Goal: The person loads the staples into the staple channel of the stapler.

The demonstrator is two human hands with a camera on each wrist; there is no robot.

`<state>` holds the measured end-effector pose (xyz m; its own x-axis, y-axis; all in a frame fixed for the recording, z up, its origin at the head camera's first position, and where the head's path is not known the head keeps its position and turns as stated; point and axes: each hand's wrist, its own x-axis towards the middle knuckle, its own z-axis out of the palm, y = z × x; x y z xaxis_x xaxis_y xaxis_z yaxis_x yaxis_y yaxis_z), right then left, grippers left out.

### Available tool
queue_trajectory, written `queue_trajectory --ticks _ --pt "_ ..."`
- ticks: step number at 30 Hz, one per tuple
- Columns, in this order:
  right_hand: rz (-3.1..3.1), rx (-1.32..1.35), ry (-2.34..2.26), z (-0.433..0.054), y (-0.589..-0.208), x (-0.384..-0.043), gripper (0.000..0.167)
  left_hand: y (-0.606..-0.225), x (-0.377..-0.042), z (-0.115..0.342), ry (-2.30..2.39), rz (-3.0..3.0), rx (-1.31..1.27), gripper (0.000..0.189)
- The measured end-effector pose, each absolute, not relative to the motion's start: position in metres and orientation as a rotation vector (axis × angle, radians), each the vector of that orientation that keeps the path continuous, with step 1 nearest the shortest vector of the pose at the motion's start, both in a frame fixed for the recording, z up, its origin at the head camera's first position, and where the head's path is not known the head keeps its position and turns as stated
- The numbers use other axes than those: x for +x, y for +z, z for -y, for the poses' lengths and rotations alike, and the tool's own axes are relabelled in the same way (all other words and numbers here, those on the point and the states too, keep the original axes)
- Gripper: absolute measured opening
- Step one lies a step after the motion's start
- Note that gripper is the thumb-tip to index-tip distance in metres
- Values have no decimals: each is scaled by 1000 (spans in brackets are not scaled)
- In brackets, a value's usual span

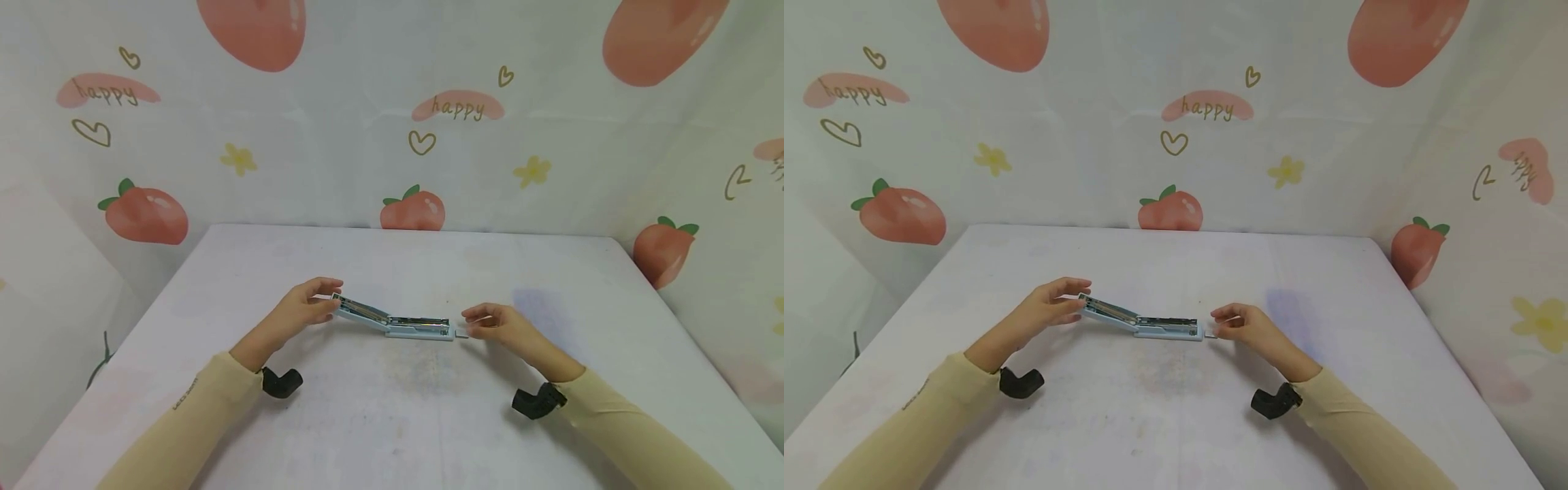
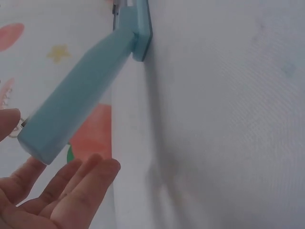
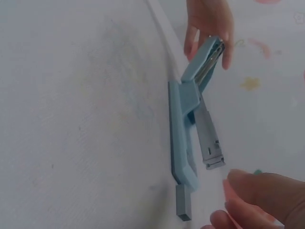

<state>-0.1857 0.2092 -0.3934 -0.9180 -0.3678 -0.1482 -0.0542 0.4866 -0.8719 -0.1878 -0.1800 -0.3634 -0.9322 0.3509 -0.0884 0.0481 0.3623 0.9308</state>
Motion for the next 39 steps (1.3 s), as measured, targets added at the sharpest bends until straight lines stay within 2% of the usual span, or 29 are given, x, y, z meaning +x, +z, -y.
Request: queue_trajectory --ticks 19,39 --pt "-2397 -401 -1316 -202 -400 -192 36 -368 -190 174 1505 -2384 329 54" --pt "-2507 -391 -1144 -196 -402 -201 25 -369 -195 174 1534 -2372 304 45"
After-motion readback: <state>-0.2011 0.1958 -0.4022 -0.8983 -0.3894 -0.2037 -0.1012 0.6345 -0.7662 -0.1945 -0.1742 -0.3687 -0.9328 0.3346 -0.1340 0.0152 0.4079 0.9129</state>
